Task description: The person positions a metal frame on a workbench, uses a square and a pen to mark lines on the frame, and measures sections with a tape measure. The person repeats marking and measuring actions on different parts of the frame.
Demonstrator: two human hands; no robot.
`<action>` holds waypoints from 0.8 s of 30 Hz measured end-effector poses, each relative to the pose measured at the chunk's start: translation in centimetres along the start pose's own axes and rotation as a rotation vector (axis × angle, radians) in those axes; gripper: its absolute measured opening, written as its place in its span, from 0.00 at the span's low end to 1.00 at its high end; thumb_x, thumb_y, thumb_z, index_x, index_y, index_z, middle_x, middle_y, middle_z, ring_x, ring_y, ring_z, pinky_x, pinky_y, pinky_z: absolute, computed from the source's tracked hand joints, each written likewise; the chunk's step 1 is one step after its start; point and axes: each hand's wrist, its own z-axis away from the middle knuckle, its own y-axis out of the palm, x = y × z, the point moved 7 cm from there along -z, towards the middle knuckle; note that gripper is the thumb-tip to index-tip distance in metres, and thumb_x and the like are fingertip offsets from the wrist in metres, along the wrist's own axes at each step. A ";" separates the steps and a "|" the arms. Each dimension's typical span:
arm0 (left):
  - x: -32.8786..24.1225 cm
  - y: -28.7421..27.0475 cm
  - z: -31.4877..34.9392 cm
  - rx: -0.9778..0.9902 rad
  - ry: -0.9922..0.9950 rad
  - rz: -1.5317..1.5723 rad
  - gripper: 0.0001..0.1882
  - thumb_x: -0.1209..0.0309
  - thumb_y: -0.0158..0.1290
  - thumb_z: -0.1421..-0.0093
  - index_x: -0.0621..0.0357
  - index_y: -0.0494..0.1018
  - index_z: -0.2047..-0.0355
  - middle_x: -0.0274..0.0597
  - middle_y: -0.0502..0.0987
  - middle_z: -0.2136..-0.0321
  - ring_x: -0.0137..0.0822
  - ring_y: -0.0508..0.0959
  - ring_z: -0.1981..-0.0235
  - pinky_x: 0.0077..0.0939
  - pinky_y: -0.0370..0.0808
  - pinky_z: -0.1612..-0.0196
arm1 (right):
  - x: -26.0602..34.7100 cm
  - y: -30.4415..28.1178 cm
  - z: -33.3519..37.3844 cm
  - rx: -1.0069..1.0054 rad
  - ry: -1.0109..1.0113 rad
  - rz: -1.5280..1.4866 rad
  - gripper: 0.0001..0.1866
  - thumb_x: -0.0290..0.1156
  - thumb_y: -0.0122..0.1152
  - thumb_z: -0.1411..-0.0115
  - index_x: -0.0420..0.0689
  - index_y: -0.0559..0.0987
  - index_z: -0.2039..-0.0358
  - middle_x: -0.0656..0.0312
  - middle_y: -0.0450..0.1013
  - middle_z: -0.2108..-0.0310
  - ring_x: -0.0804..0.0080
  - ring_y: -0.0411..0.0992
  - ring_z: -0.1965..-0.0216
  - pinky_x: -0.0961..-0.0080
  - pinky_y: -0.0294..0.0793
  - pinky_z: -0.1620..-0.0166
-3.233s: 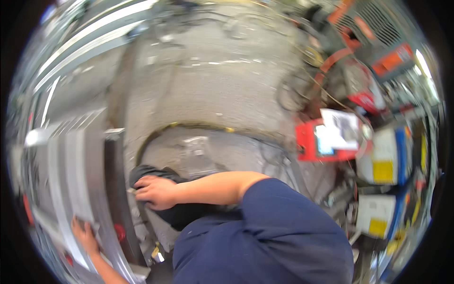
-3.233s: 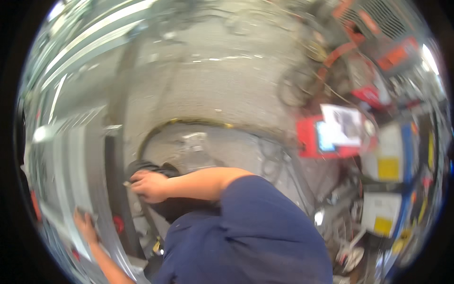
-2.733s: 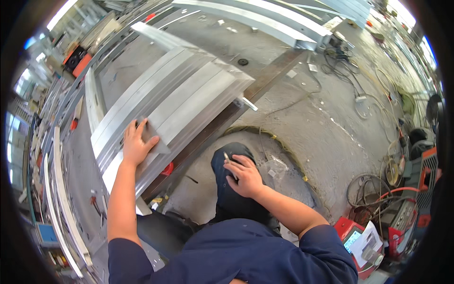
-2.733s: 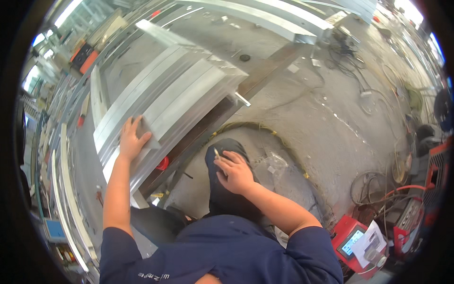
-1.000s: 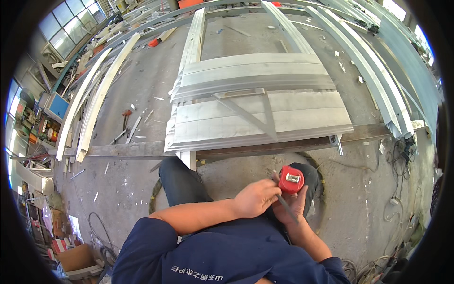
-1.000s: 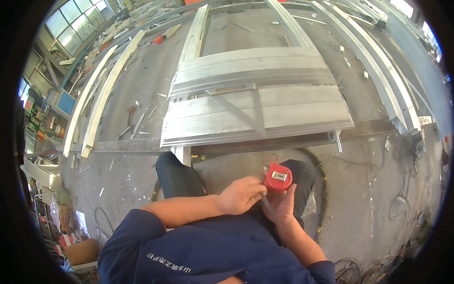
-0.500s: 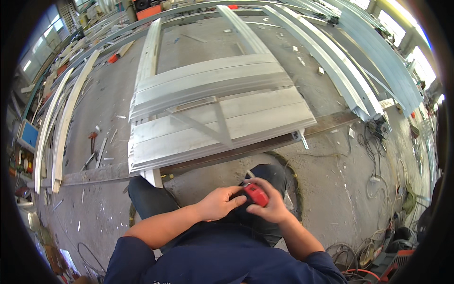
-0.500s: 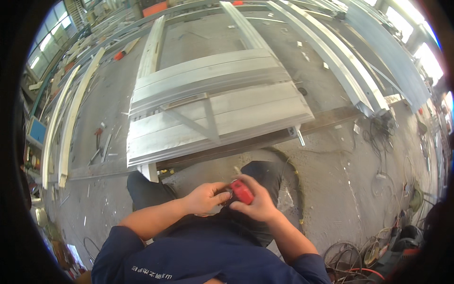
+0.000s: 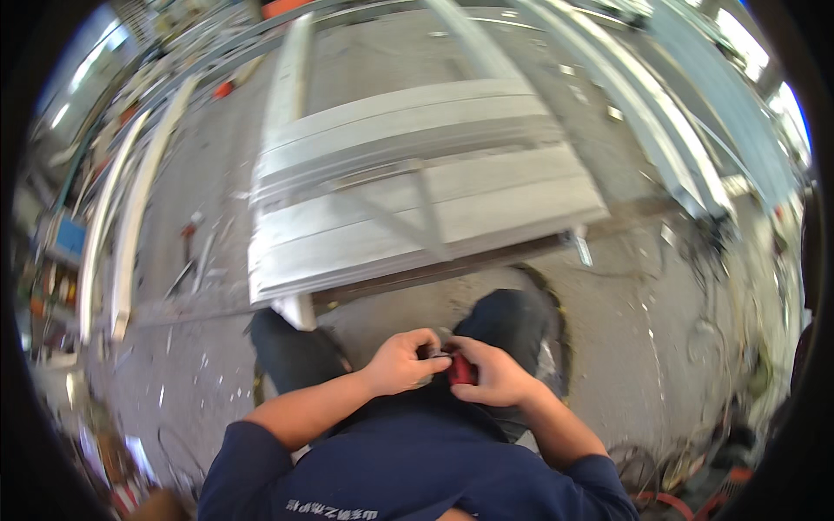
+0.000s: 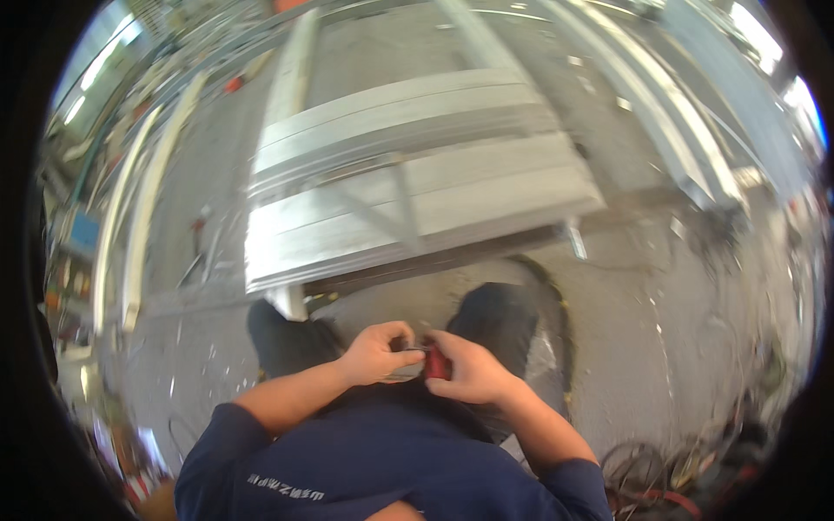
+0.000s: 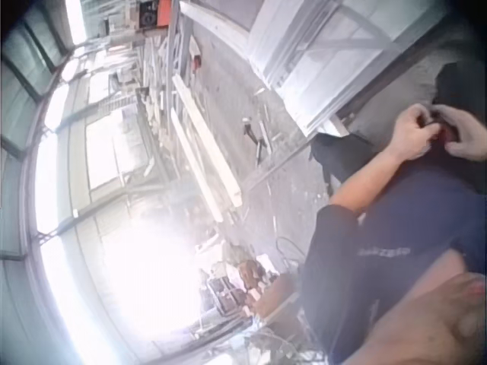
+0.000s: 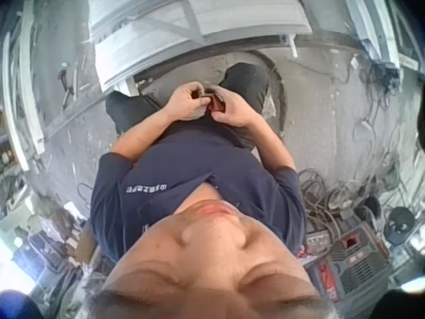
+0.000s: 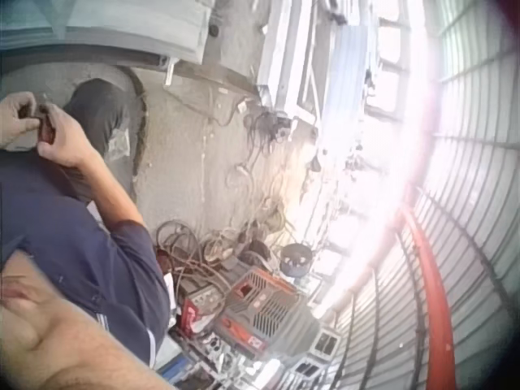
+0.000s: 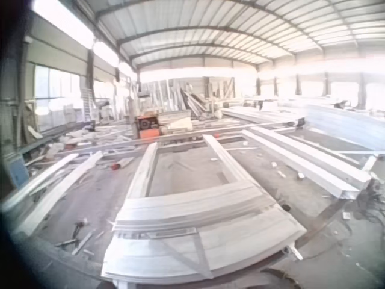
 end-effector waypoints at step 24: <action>-5.2 -25.8 10.1 -1.162 -0.084 -0.666 0.21 0.56 0.58 0.30 0.65 0.83 0.58 0.56 0.85 0.67 0.50 0.84 0.65 0.43 0.77 0.58 | -2.5 -31.7 -1.8 -0.444 0.088 0.571 0.36 0.29 0.71 0.52 0.39 0.77 0.39 0.54 0.80 0.51 0.71 0.78 0.48 0.71 0.77 0.42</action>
